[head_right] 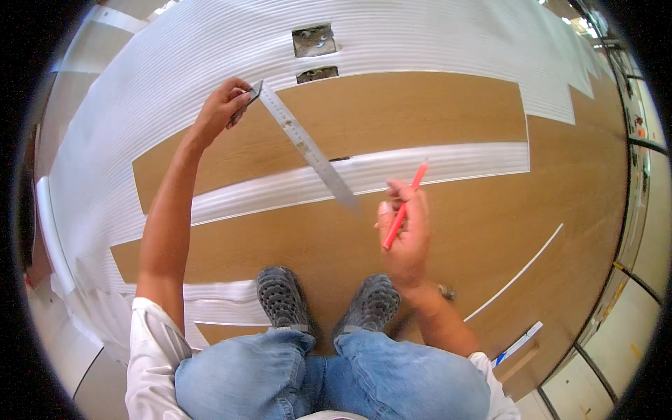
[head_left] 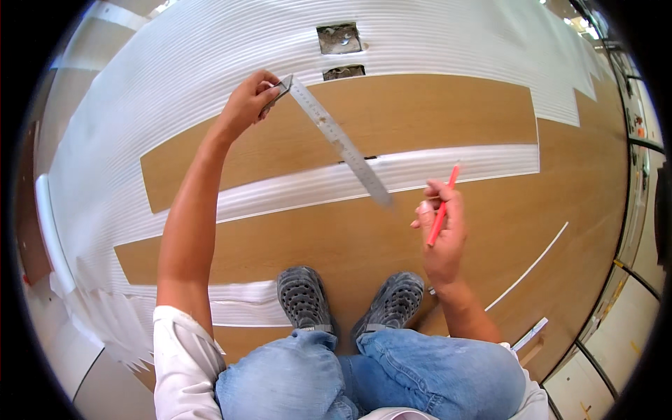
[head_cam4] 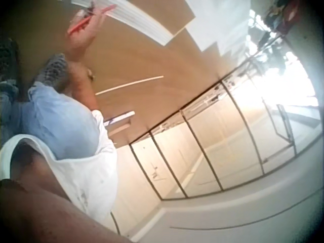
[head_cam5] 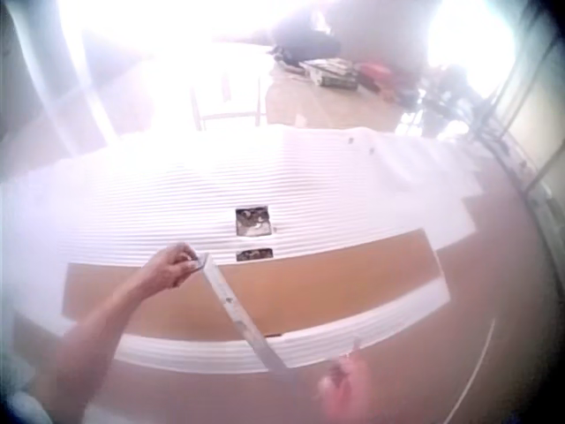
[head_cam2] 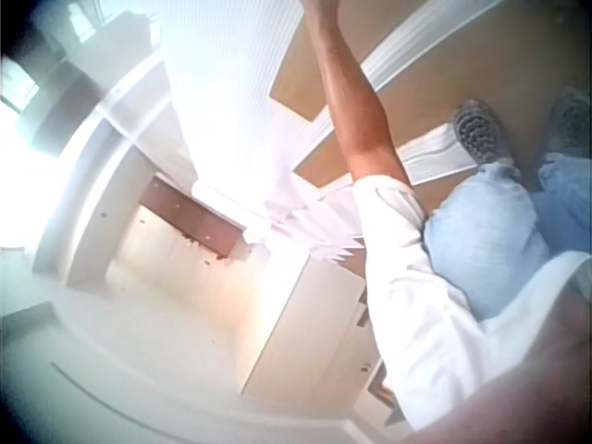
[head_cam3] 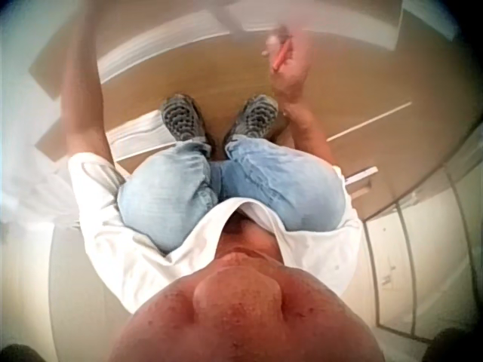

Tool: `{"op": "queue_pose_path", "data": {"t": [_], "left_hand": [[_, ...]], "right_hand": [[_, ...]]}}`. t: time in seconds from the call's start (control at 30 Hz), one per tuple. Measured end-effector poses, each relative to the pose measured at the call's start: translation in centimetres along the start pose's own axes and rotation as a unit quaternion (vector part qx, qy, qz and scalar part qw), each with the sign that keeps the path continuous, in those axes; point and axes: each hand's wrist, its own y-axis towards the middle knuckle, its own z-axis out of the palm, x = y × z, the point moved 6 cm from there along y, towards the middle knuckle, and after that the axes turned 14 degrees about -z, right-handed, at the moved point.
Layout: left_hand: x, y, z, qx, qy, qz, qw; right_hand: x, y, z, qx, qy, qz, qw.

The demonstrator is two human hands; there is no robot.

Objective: The person measures and marks a laminate floorboard using a square ruler and a pencil to fit a specific floor cutout, then picks up the board and carries it to another part of the room.

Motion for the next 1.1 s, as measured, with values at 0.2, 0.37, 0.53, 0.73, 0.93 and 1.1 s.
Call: {"op": "queue_pose_path", "data": {"t": [0.2, 0.37, 0.53, 0.73, 0.93, 1.1], "left_hand": [[-0.5, 4.2, 3.0, 0.087, 0.133, 0.045, 0.986], [0.2, 6.0, 3.5, -0.031, 0.225, 0.216, 0.950], [1.0, 4.8, 4.2, -0.330, 0.267, 0.314, 0.849], [1.6, 4.0, 5.9, -0.378, 0.226, 0.272, 0.856], [1.6, 3.9, 6.0, -0.365, 0.258, 0.298, 0.843], [1.5, 4.1, 6.5, -0.351, 0.277, 0.300, 0.843]], "right_hand": [[-2.0, -2.3, 1.1, 0.094, -0.029, 0.078, 0.992], [-3.2, -3.1, 1.2, 0.124, -0.063, 0.091, 0.986], [-4.0, -2.8, 1.8, 0.140, -0.069, 0.105, 0.982], [-5.1, -2.2, 2.8, 0.165, -0.070, 0.107, 0.978], [-5.9, 0.1, 5.1, 0.198, -0.081, 0.017, 0.977], [-6.3, 2.9, 7.5, 0.253, -0.071, -0.131, 0.956]]}}
